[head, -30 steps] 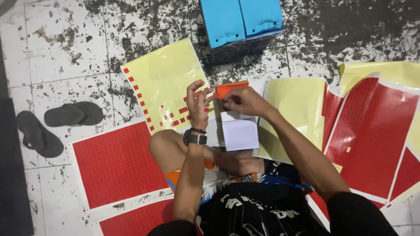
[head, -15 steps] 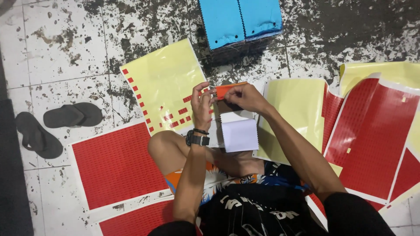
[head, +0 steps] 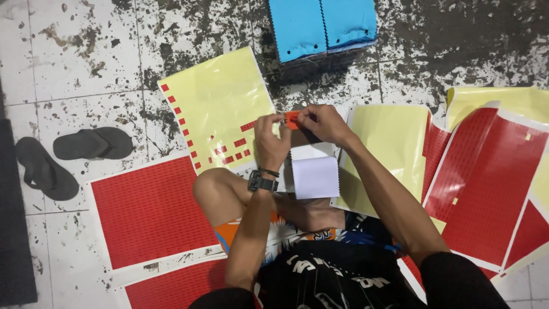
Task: The person sits on the floor and applies small red adhesive stickers to the edges of stacked notebooks. They peel each sticker from a red sheet and press it onto the notebook spine, repeating the process for several notebooks.
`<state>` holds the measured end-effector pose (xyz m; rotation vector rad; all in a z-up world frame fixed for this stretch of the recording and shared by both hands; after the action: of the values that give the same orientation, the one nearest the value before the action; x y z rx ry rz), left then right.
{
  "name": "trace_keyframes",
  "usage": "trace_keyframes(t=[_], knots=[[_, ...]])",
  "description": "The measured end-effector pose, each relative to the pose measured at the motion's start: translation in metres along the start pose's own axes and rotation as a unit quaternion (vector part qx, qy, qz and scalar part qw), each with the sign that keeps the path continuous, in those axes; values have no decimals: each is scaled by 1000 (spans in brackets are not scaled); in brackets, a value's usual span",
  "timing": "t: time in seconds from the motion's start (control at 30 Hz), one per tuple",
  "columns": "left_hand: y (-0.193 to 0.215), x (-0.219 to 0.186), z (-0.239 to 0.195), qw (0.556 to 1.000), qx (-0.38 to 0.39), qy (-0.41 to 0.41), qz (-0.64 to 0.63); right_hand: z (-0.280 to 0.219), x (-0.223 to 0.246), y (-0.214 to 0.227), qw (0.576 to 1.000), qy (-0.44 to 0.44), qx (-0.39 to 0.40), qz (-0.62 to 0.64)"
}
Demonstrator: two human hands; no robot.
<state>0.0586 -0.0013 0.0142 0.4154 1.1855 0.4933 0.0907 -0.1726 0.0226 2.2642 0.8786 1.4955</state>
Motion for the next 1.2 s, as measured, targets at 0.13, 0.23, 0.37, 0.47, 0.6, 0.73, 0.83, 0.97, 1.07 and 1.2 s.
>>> trace_keyframes(t=[0.13, 0.23, 0.37, 0.47, 0.6, 0.73, 0.83, 0.97, 1.07, 1.2], knots=[[-3, -3, -4, 996, -8, -65, 64, 17, -3, -12, 999, 26, -13, -38], [-7, 0, -6, 993, -7, -66, 94, 24, -9, -17, 997, -14, -23, -79], [-13, 8, -11, 990, -5, -71, 118, 31, -22, -23, 991, -35, -47, -120], [-11, -2, -11, 985, -6, -98, 144, 31, -23, -27, 988, -46, -54, -137], [-26, 8, -15, 964, -3, -156, 215, 43, -32, -39, 981, -25, -91, -170], [-12, -14, -11, 945, -22, -168, 280, 23, -9, -21, 966, -52, -125, -219], [-10, -14, -11, 940, -33, -172, 294, 19, 1, -8, 942, 58, -197, -265], [-10, -8, -9, 977, -3, -104, 187, 7, 7, -6, 909, 172, -221, -308], [-10, 5, -9, 998, -26, -30, 57, 0, 4, -8, 866, 246, -303, -312], [6, 6, -8, 986, -122, 48, -107, -14, 3, -13, 832, 316, -349, -294]])
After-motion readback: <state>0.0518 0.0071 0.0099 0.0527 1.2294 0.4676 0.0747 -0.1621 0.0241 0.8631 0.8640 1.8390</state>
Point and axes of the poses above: each hand's wrist, its own z-axis towards the middle knuckle, its own y-axis out of the back of the hand, x = y × z, the point moved 6 cm from there along z, towards the middle knuckle, and after that the axes turned 14 degrees about -y, right-handed, at the moved point
